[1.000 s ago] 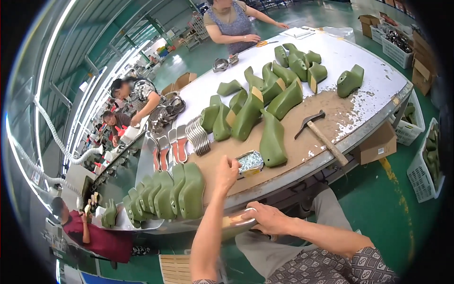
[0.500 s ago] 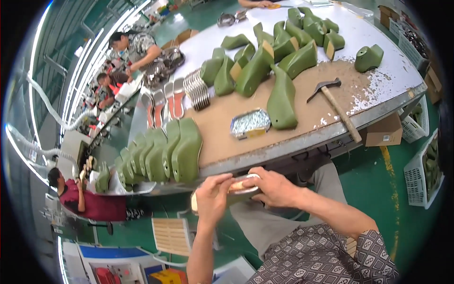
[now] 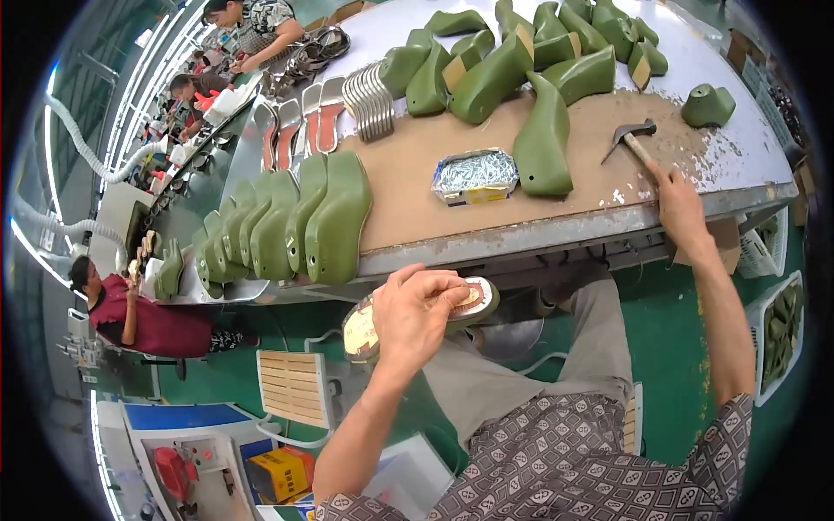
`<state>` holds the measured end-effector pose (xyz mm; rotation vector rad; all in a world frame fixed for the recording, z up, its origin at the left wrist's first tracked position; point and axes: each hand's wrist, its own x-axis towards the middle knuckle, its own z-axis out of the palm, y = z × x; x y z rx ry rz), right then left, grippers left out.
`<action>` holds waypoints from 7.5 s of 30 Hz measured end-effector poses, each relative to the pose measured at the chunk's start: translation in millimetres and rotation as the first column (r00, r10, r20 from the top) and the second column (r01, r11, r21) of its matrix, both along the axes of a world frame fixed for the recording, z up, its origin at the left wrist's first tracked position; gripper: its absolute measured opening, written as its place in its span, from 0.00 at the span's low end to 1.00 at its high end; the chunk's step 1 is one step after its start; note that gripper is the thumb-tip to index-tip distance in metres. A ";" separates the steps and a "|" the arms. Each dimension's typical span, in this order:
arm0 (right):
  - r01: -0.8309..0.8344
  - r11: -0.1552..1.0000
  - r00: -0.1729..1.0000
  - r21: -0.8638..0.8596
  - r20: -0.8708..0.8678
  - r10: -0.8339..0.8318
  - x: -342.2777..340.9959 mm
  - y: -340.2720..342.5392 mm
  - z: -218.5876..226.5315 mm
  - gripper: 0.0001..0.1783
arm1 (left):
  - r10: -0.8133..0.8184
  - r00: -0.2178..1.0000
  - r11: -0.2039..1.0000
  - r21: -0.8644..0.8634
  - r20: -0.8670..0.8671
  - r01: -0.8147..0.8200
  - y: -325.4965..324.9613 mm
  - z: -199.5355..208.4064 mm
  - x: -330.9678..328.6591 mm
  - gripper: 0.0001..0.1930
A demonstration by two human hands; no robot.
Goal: Using a hammer to secure soles to green plastic shoe lasts in a factory environment.
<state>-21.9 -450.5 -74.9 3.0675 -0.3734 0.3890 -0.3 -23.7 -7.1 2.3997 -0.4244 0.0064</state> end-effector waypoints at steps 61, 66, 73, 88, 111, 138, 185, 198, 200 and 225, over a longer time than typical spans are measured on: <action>-0.513 0.453 0.765 0.730 0.149 0.627 -72.8 179.3 122.9 0.22 | -0.043 0.980 0.997 0.077 0.197 0.028 0.7 -10.3 -2.4 0.08; -0.568 0.370 0.783 0.736 0.343 0.520 -74.5 175.3 133.9 0.23 | -0.060 0.997 0.996 0.065 0.057 0.056 9.0 -2.2 -3.2 0.14; -0.558 0.368 0.798 0.743 0.361 0.482 -81.4 169.7 126.6 0.25 | -0.291 0.957 0.890 0.364 -0.006 0.273 34.0 12.0 12.0 0.29; -0.697 0.268 0.717 0.665 0.654 0.241 -82.8 173.5 139.4 0.23 | -0.277 0.957 0.912 0.337 0.085 0.234 32.3 1.5 1.3 0.27; -0.657 0.416 0.745 0.629 0.456 0.486 -63.1 184.2 154.3 0.23 | -0.239 0.970 0.917 0.340 0.049 0.209 30.7 2.7 0.6 0.27; -0.441 0.304 0.832 0.844 0.258 0.491 -79.7 207.7 82.9 0.25 | -0.163 0.986 0.910 0.383 -0.027 0.160 26.9 5.1 -2.5 0.58; -0.313 0.923 0.892 0.222 0.403 0.205 64.2 120.0 2.2 0.37 | 0.198 0.976 0.945 -0.247 -0.086 -0.214 31.7 -23.2 114.8 0.39; -0.266 0.946 0.850 0.184 0.508 0.139 50.9 101.0 -1.8 0.37 | 0.206 0.978 0.943 -0.271 0.024 -0.192 29.4 -42.0 135.2 0.33; -0.249 0.954 0.846 0.169 0.518 0.129 47.6 95.5 -2.9 0.36 | 0.147 0.988 0.989 -0.009 0.055 -0.146 14.7 -23.3 139.9 0.32; -0.284 0.920 0.853 0.270 0.510 0.113 42.9 95.0 -4.5 0.33 | 0.144 0.846 0.624 -0.616 -0.513 -0.480 45.0 -62.8 400.5 0.27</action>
